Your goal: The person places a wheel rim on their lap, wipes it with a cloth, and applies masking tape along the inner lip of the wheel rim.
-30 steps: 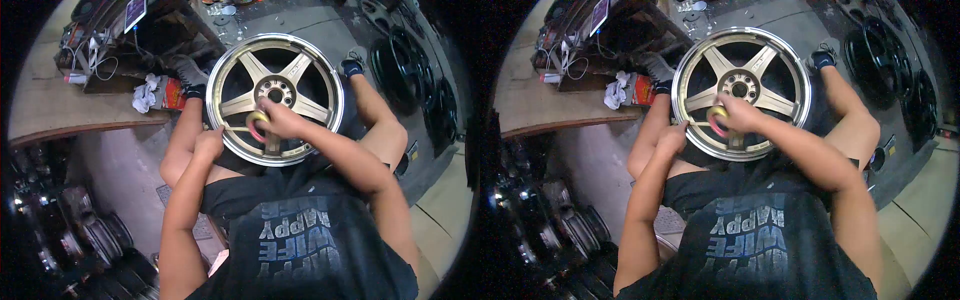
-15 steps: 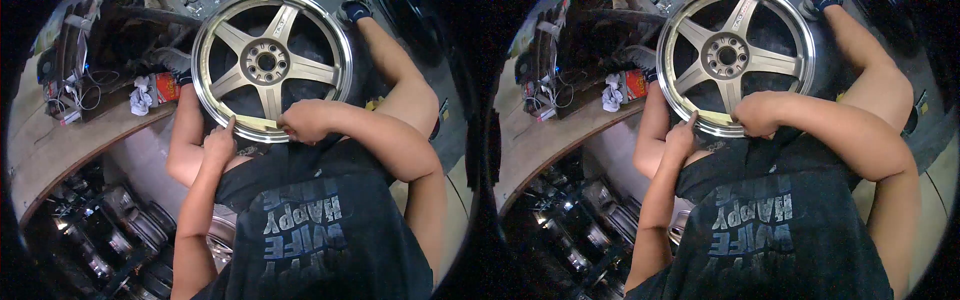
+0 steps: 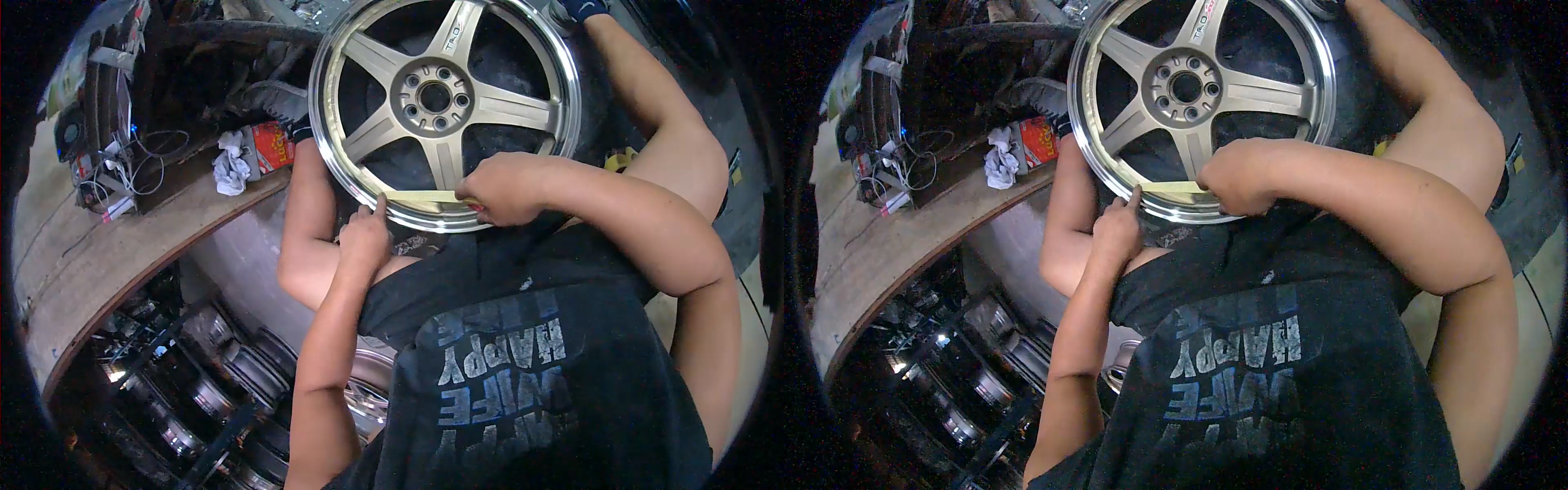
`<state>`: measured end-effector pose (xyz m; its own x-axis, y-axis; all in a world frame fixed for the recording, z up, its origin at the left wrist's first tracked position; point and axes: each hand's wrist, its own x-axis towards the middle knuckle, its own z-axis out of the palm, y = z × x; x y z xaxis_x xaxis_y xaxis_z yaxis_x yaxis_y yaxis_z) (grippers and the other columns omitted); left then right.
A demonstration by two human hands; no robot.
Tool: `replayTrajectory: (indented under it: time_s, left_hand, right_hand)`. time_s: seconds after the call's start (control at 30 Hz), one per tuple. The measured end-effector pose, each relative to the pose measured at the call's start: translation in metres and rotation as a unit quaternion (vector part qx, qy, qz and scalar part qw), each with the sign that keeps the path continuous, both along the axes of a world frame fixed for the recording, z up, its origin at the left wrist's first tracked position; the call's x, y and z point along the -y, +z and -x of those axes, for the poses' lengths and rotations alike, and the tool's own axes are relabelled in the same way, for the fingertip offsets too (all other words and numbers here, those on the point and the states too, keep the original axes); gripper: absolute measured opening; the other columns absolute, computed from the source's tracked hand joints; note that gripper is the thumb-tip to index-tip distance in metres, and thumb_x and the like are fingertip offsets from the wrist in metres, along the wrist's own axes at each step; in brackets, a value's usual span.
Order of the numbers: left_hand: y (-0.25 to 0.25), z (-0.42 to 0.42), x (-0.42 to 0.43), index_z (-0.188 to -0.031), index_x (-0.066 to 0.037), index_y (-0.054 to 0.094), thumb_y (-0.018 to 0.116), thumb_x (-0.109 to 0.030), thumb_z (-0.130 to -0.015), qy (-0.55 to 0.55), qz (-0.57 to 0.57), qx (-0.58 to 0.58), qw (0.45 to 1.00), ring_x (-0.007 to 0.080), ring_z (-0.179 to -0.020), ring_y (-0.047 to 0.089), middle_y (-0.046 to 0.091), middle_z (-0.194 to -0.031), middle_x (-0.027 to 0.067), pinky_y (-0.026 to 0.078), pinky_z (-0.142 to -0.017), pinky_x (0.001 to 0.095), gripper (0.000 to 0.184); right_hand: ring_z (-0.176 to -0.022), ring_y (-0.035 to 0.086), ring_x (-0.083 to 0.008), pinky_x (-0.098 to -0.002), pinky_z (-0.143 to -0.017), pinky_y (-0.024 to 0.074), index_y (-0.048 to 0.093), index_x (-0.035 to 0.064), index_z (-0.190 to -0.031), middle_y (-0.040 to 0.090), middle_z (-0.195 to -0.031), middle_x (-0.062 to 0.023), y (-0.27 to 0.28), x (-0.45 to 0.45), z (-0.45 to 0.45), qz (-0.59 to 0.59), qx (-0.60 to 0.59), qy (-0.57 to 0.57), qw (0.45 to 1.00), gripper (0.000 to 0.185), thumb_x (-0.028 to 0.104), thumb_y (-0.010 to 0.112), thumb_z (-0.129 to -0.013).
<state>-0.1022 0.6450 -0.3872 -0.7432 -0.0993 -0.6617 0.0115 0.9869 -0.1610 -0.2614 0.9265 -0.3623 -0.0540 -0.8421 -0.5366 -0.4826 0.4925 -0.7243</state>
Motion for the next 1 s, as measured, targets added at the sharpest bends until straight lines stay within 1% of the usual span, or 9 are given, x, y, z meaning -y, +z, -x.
replayTrajectory:
  time_s: [0.37, 0.43, 0.5, 0.6, 0.73, 0.8, 0.87, 0.9, 1.0]
  left_hand:
    - [-0.001, 0.003, 0.017, -0.151, -0.009, 0.054, 0.06, -0.012, -0.087, -0.042, -0.005, -0.041, 0.998, 0.0369, -0.096, 0.071, 0.068, -0.107, 0.0173, 0.06, -0.077, 0.0502, 0.065]
    - [0.003, 0.027, 0.039, -0.152, -0.008, 0.05, 0.065, -0.007, -0.089, -0.024, 0.008, 0.034, 0.999, 0.0395, -0.112, 0.067, 0.066, -0.119, 0.0212, 0.055, -0.098, 0.0472, 0.064]
    - [0.015, 0.053, 0.055, -0.152, -0.009, 0.05, 0.065, -0.006, -0.088, 0.04, -0.063, -0.035, 0.997, 0.039, -0.112, 0.067, 0.065, -0.12, 0.021, 0.054, -0.098, 0.0467, 0.065]
    - [0.033, 0.087, 0.052, -0.151, -0.01, 0.051, 0.066, -0.005, -0.087, 0.117, -0.204, -0.15, 0.96, 0.0384, -0.113, 0.067, 0.065, -0.121, 0.0206, 0.054, -0.099, 0.046, 0.066]
    - [0.038, 0.081, 0.032, -0.151, -0.012, 0.051, 0.067, -0.003, -0.085, 0.164, -0.282, -0.177, 0.928, 0.0376, -0.113, 0.066, 0.064, -0.122, 0.0201, 0.053, -0.1, 0.0451, 0.068]
    - [0.031, 0.066, 0.03, -0.15, -0.013, 0.051, 0.068, -0.003, -0.084, 0.16, -0.264, -0.152, 0.939, 0.0371, -0.114, 0.066, 0.064, -0.123, 0.0199, 0.052, -0.1, 0.0446, 0.069]
    - [0.018, 0.043, 0.035, -0.15, -0.014, 0.051, 0.068, -0.002, -0.084, 0.062, -0.138, -0.069, 0.986, 0.0367, -0.114, 0.066, 0.064, -0.123, 0.0196, 0.052, -0.101, 0.0441, 0.07]
    - [0.016, 0.037, 0.037, -0.155, -0.023, 0.051, 0.065, -0.008, -0.084, -0.05, -0.019, -0.004, 0.999, 0.038, -0.108, 0.067, 0.065, -0.118, 0.019, 0.056, -0.096, 0.0498, 0.074]
    - [0.01, 0.025, 0.032, -0.155, -0.024, 0.053, 0.065, -0.01, -0.084, -0.039, 0.01, 0.013, 0.999, 0.0367, -0.106, 0.068, 0.066, -0.115, 0.018, 0.058, -0.09, 0.0495, 0.073]
  right_hand:
    - [-0.105, 0.071, -0.0408, -0.0517, -0.092, 0.0547, 0.071, 0.0073, -0.125, 0.075, -0.108, -0.0212, -0.001, 0.002, -0.001, -0.005, 0.004, -0.016, 1.0, 0.035, 0.024, 0.065, -0.095]
    - [-0.106, 0.071, -0.0401, -0.0516, -0.093, 0.0547, 0.072, 0.0067, -0.124, 0.075, -0.108, -0.021, 0.007, 0.0, 0.003, -0.031, 0.031, -0.005, 0.999, 0.034, 0.024, 0.066, -0.094]
    - [-0.106, 0.071, -0.0397, -0.0515, -0.093, 0.0548, 0.071, 0.0065, -0.124, 0.075, -0.108, -0.0209, -0.004, -0.001, -0.002, -0.021, 0.021, -0.004, 1.0, 0.035, 0.023, 0.067, -0.093]
    - [-0.107, 0.071, -0.0396, -0.0516, -0.093, 0.0547, 0.071, 0.006, -0.125, 0.075, -0.109, -0.021, -0.008, -0.001, -0.002, -0.011, 0.01, 0.006, 1.0, 0.036, 0.022, 0.068, -0.092]
    - [-0.108, 0.071, -0.0409, -0.0515, -0.094, 0.0544, 0.071, 0.0052, -0.125, 0.075, -0.111, -0.0223, -0.01, -0.001, 0.002, -0.007, 0.004, -0.015, 1.0, 0.037, 0.022, 0.066, -0.093]
    - [-0.109, 0.07, -0.0412, -0.0514, -0.094, 0.0543, 0.07, 0.0053, -0.127, 0.074, -0.112, -0.0229, -0.006, -0.004, 0.01, 0.006, 0.01, -0.018, 1.0, 0.037, 0.022, 0.066, -0.093]
    - [-0.11, 0.07, -0.0414, -0.0512, -0.095, 0.0541, 0.07, 0.0054, -0.128, 0.074, -0.114, -0.0235, -0.002, -0.005, 0.016, 0.02, 0.014, -0.016, 1.0, 0.038, 0.022, 0.065, -0.094]
    - [-0.111, 0.07, -0.0411, -0.0509, -0.095, 0.0541, 0.069, 0.0058, -0.13, 0.074, -0.114, -0.0237, 0.0, -0.005, 0.018, 0.01, 0.01, -0.015, 1.0, 0.04, 0.022, 0.066, -0.094]
    - [-0.112, 0.07, -0.0405, -0.0505, -0.096, 0.0539, 0.067, 0.0064, -0.133, 0.074, -0.116, -0.0235, -0.001, -0.005, 0.02, 0.002, 0.008, -0.021, 1.0, 0.043, 0.023, 0.066, -0.094]
